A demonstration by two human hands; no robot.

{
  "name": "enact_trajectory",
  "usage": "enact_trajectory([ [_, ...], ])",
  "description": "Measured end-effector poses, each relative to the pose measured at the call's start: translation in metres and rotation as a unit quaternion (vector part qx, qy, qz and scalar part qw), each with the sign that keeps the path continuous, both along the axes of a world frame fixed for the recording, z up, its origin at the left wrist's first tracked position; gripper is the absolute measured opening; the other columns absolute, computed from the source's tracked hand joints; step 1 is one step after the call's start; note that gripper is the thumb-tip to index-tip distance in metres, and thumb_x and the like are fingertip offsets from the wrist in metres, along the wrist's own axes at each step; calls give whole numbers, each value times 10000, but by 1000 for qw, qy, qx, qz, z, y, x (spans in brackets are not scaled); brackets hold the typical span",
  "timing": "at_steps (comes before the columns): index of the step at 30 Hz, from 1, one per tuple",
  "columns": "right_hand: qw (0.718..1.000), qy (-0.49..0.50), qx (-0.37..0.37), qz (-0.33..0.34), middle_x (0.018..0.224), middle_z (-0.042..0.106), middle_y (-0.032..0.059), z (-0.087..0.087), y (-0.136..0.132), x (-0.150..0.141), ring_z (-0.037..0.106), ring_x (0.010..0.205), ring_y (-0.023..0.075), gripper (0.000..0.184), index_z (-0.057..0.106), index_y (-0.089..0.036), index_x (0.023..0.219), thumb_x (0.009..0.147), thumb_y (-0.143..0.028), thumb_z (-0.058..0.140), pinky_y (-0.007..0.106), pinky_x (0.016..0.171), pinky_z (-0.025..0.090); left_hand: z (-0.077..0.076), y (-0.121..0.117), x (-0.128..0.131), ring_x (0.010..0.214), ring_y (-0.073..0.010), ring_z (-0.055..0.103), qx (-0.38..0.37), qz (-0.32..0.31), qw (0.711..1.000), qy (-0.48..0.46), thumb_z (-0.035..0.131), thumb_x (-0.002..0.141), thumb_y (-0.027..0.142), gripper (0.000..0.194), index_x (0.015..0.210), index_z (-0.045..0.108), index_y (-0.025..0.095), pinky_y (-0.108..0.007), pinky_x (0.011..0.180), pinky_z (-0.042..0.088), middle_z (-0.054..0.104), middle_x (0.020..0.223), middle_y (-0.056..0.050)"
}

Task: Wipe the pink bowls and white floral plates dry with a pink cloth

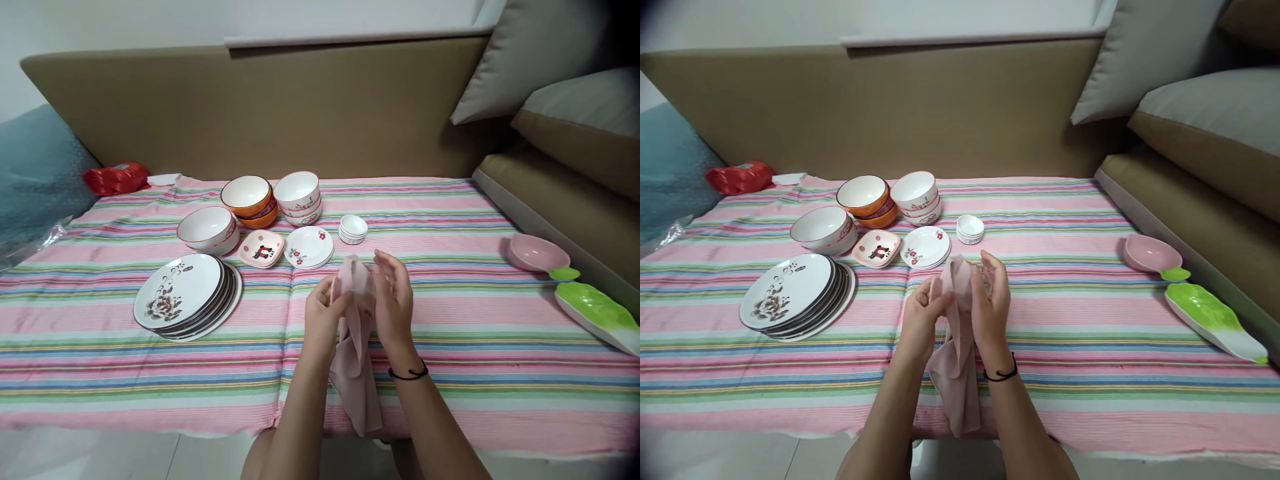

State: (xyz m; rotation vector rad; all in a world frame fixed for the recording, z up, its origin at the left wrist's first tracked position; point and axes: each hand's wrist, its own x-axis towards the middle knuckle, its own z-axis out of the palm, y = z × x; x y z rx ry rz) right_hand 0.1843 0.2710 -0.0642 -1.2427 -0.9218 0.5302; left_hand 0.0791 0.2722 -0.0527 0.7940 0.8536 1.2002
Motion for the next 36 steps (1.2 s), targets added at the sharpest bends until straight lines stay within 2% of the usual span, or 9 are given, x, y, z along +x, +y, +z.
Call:
enact_trajectory([
  [3,994,-99,42,4,1124,615,76,6,-4,1,558,1096,219,218,614,-218,1039,889,-313,486,425,960,442,-1,4,-3,554,-79,492,-17,18,999,-39,708,672,197,179,842,666,162,-182,534,376,598,661,30],
  [6,974,-209,67,58,1033,632,55,10,-6,-2,574,1040,215,178,652,-243,952,884,-256,488,419,933,459,0,6,-7,543,-73,477,-28,17,998,-58,718,672,207,220,881,668,163,-180,527,363,589,661,30],
  [11,947,-292,73,112,1205,588,56,6,-2,-7,513,1160,221,257,618,-261,1101,888,-222,479,434,998,414,4,4,-10,577,-87,472,-18,-12,998,-59,703,687,240,201,859,665,143,-187,530,351,576,687,8],
  [18,966,-229,33,117,1306,541,75,1,0,-4,468,1236,205,348,533,-228,1258,939,-268,400,432,1052,377,8,2,-8,528,-72,316,-7,-18,998,-59,627,784,293,166,734,591,138,-187,478,278,383,599,44],
  [21,968,-233,54,74,1220,588,78,4,-2,-5,513,1174,209,296,591,-226,1166,927,-246,417,430,1014,409,7,3,-9,540,-69,325,-3,-1,998,-67,630,792,305,183,734,587,137,-180,485,280,389,619,41],
  [24,955,-270,66,103,1206,597,63,7,-3,-7,519,1164,216,267,605,-247,1125,905,-221,455,437,1005,416,6,5,-12,572,-76,378,-7,7,999,-41,649,772,326,198,793,619,132,-179,508,307,457,661,21],
  [27,947,-284,58,137,1246,579,56,7,-2,-7,503,1188,216,281,589,-259,1148,905,-218,454,445,1022,401,4,6,-15,551,-75,365,0,-32,999,-8,671,751,356,236,774,621,126,-182,490,286,456,635,18],
  [31,954,-253,25,157,1173,613,63,3,1,-5,531,1144,204,248,609,-239,1105,921,-257,443,415,1009,413,0,3,-14,491,-62,258,5,-55,998,6,666,767,398,296,679,567,134,-193,449,205,322,549,51],
  [36,973,-178,1,144,1183,611,62,-2,4,-4,531,1147,184,299,600,-226,1129,951,-283,366,381,1019,401,-2,-1,-6,520,-64,331,-22,-16,999,-35,685,766,387,265,745,610,134,-178,470,268,399,593,40],
])
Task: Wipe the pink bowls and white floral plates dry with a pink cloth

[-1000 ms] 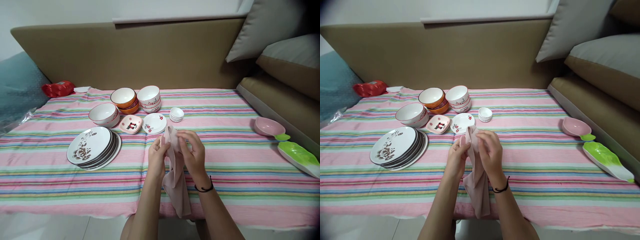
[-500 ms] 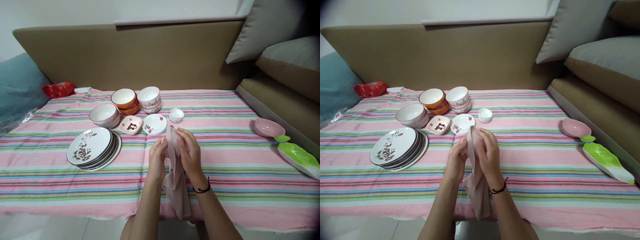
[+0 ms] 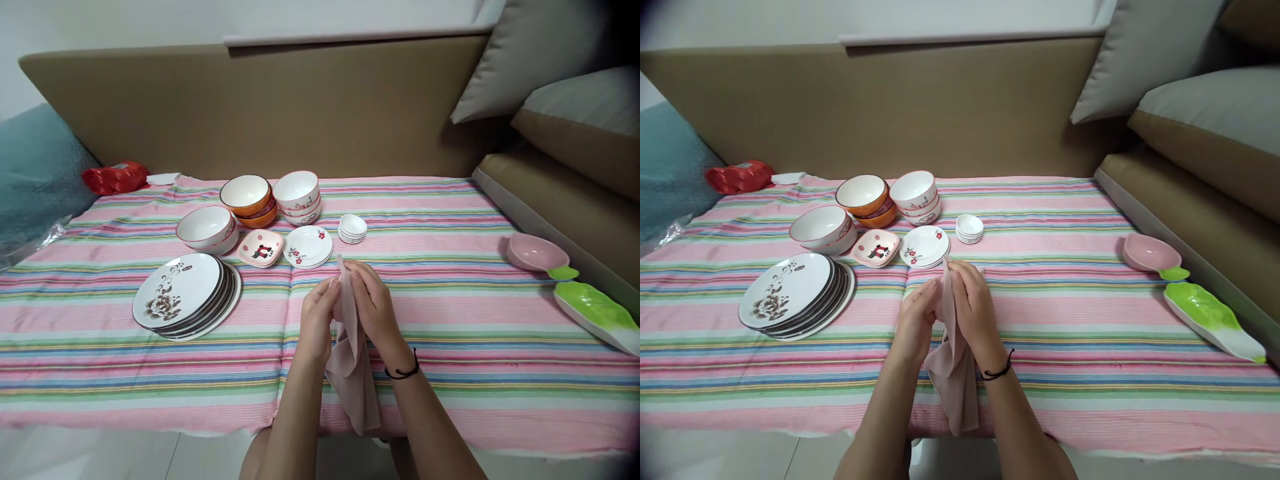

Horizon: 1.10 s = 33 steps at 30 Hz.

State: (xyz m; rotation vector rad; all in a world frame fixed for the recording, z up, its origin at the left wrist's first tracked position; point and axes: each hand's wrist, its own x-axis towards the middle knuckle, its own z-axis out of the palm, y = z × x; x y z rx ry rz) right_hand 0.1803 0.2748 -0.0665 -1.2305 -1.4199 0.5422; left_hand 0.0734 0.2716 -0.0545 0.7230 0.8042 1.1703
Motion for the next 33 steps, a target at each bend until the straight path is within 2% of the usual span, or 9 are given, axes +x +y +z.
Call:
enact_trajectory([
  [4,997,72,-25,5,1280,568,62,-3,0,1,489,1220,187,345,576,-215,1195,945,-310,358,389,1076,349,2,1,2,562,-68,443,-13,38,997,-61,723,736,368,249,778,643,136,-165,509,354,515,660,19],
  [11,982,108,-62,140,1453,398,-18,3,-1,12,297,1375,169,456,516,-270,1292,855,-179,420,384,1172,189,7,4,-5,661,-86,568,-32,69,993,-95,771,689,321,265,862,685,140,-155,564,432,641,798,-14],
  [15,982,70,-56,166,1480,349,0,8,-3,13,254,1394,178,521,478,-276,1315,810,-156,518,390,1173,184,10,4,-6,645,-83,572,-36,73,991,-110,776,684,295,242,851,694,140,-152,548,432,658,790,-10],
  [19,987,35,-30,152,1470,354,37,9,-4,11,269,1386,203,596,447,-263,1331,768,-206,633,405,1166,202,10,4,-5,692,-101,602,-41,61,992,-106,787,669,313,303,903,703,140,-164,576,446,683,853,-30],
  [23,977,63,-62,192,1508,287,-3,9,-5,15,195,1415,187,547,432,-288,1354,823,-182,512,410,1176,156,9,5,-6,707,-107,605,-38,73,992,-97,787,667,328,306,893,699,141,-177,595,445,680,856,-27],
  [26,970,70,-89,216,1529,233,-44,12,-7,18,141,1430,191,582,462,-310,1329,785,-105,435,438,1175,132,8,5,-8,716,-106,598,-31,82,992,-90,777,680,336,309,902,693,138,-182,595,440,676,870,-27],
  [30,971,28,-82,223,1537,213,-16,15,-8,19,141,1430,223,604,463,-297,1318,747,-103,488,477,1158,171,10,5,-10,725,-105,589,-32,76,992,-96,784,670,337,328,904,685,129,-180,605,440,667,881,-35],
  [33,979,7,-60,194,1521,259,24,14,-7,15,199,1415,236,576,458,-287,1315,763,-155,557,480,1149,203,10,5,-10,660,-84,553,-32,68,993,-92,785,672,344,315,885,678,138,-166,564,412,642,815,-15],
])
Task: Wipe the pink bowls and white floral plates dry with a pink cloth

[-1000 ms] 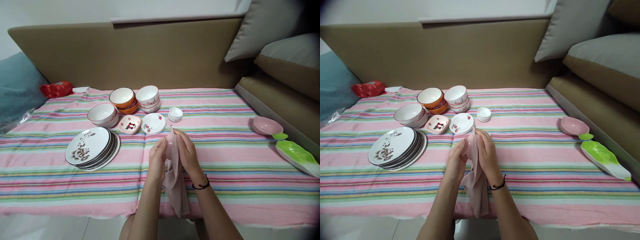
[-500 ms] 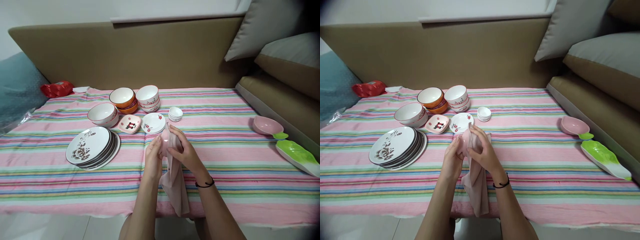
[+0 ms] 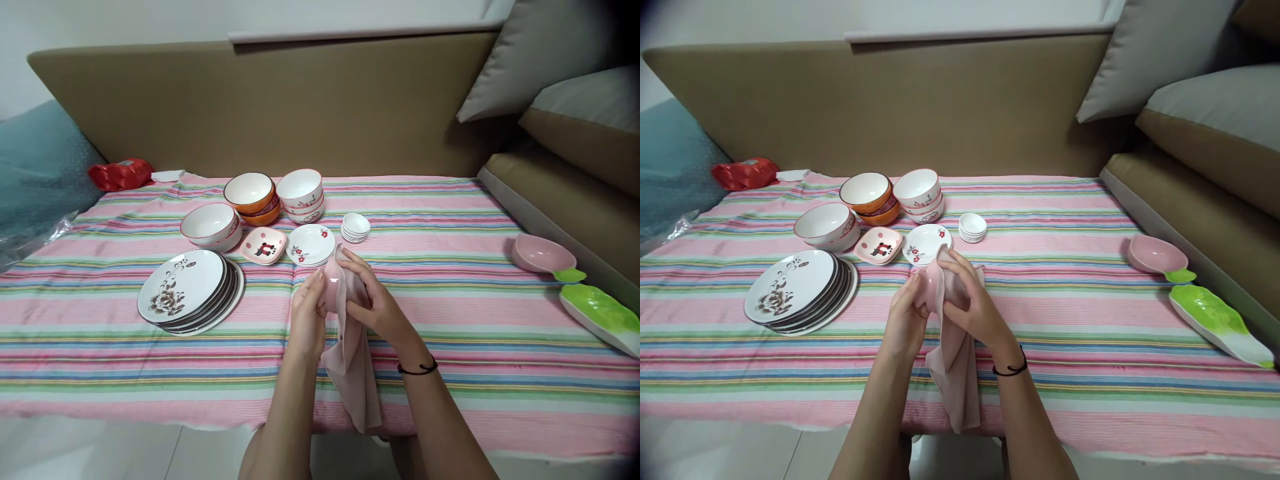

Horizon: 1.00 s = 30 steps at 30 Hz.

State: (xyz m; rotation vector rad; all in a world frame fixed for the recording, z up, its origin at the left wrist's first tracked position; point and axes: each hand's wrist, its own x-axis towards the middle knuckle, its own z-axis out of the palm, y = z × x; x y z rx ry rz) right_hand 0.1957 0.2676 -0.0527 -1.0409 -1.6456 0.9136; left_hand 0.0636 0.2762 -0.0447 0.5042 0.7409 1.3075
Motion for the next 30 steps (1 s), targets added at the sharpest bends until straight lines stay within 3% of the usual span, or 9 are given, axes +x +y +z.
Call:
enact_trajectory([
  [4,997,13,29,-76,1423,419,63,-3,2,-8,337,1351,223,501,499,-256,1267,785,-257,631,429,1138,253,-2,-3,2,509,-49,392,22,-34,999,29,746,727,354,237,800,652,148,-161,470,310,498,615,37],
  [7,989,43,2,-142,1316,530,71,-5,4,-11,457,1257,224,430,546,-237,1201,798,-357,637,407,1085,339,-2,-5,4,496,-54,325,43,-71,995,48,716,758,368,241,849,657,153,-169,464,270,424,570,50],
  [13,978,79,-38,-188,1244,596,61,-9,6,-8,514,1192,218,340,605,-230,1140,868,-421,529,402,1041,380,1,-9,8,515,-63,376,56,-124,989,65,720,743,393,326,955,661,153,-180,502,291,488,603,40],
  [18,985,62,25,-159,1368,495,47,-11,4,-9,410,1299,188,385,518,-245,1271,945,-369,358,410,1119,286,0,-8,9,508,-59,337,38,-98,993,61,718,750,383,252,819,649,151,-180,480,269,446,601,44],
  [20,980,77,44,-176,1419,430,52,-11,2,-10,359,1334,184,394,470,-242,1301,953,-350,320,425,1132,262,-1,-7,9,503,-55,314,35,-82,995,48,709,763,374,236,787,638,151,-174,468,255,408,589,51],
  [24,973,20,74,-218,1389,437,76,-9,-3,-10,370,1318,226,313,527,-244,1190,891,-324,481,453,1102,298,-2,-4,10,542,-61,424,21,-53,998,0,733,736,372,248,815,643,155,-164,508,331,506,641,35],
  [27,978,-61,94,-178,1334,474,76,-8,-4,-10,405,1282,241,339,547,-265,1186,847,-281,551,461,1081,325,-3,-3,10,633,-87,524,2,-28,999,-22,751,713,370,275,853,649,156,-175,579,399,595,746,7],
  [30,982,-89,91,-140,1387,407,75,-10,-2,-15,358,1317,237,392,508,-279,1252,861,-292,537,458,1089,315,-5,-3,10,605,-65,502,0,2,1000,-29,768,700,322,226,778,646,149,-156,574,394,577,702,26],
])
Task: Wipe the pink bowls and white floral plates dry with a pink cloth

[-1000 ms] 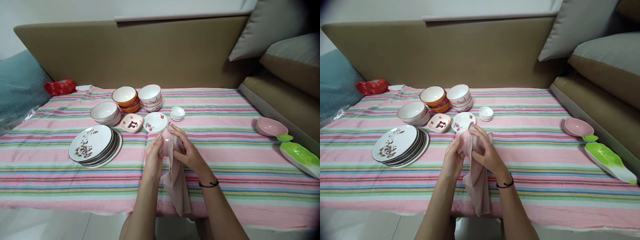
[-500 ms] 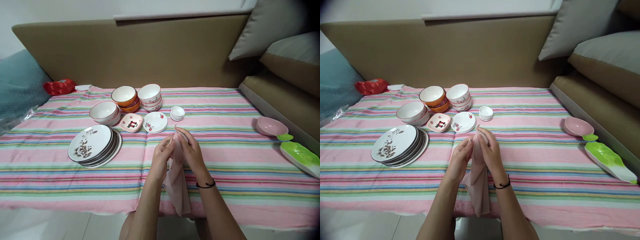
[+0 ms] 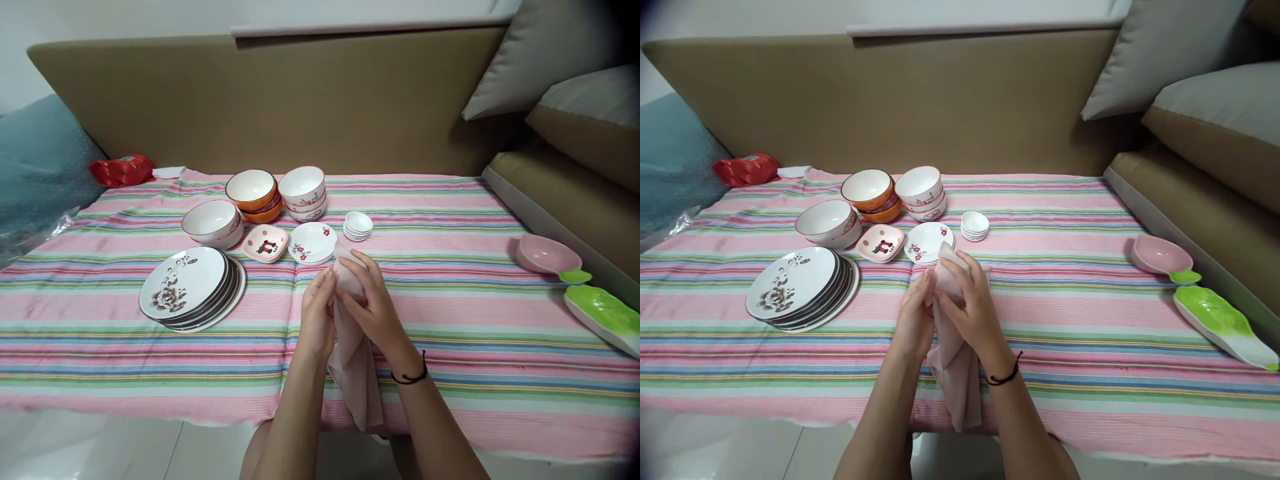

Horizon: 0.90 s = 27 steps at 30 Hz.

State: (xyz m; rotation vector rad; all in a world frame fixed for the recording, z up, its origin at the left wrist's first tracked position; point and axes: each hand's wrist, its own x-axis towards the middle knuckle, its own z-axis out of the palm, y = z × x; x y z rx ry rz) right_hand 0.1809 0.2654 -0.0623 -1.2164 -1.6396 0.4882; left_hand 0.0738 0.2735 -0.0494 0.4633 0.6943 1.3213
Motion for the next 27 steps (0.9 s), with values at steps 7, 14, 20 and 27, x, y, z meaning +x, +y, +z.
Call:
enact_trajectory([
  [7,988,126,-4,-84,1237,550,79,-6,6,-9,484,1188,228,335,556,-240,1182,887,-387,494,427,1035,368,0,-8,2,641,-98,555,31,-83,996,11,742,714,296,203,846,667,160,-184,610,410,621,700,11],
  [14,935,322,-103,-108,861,645,37,-10,7,7,609,758,187,351,618,-201,951,910,-471,398,329,674,504,5,-15,2,734,-157,596,61,-211,972,83,803,544,132,351,872,680,165,-233,675,422,682,788,-35],
  [20,978,177,-9,-108,1152,614,57,2,1,0,556,1099,231,286,608,-241,1105,903,-380,461,412,960,440,3,-14,4,632,-105,551,47,-144,988,29,776,670,266,342,983,674,172,-191,599,399,633,711,-2],
  [27,991,46,56,-109,1247,554,63,9,-3,-8,472,1220,231,271,620,-271,1127,898,-290,477,435,1047,371,3,-11,4,500,-65,429,51,-111,992,-7,742,734,334,269,935,673,169,-174,502,347,508,582,36],
])
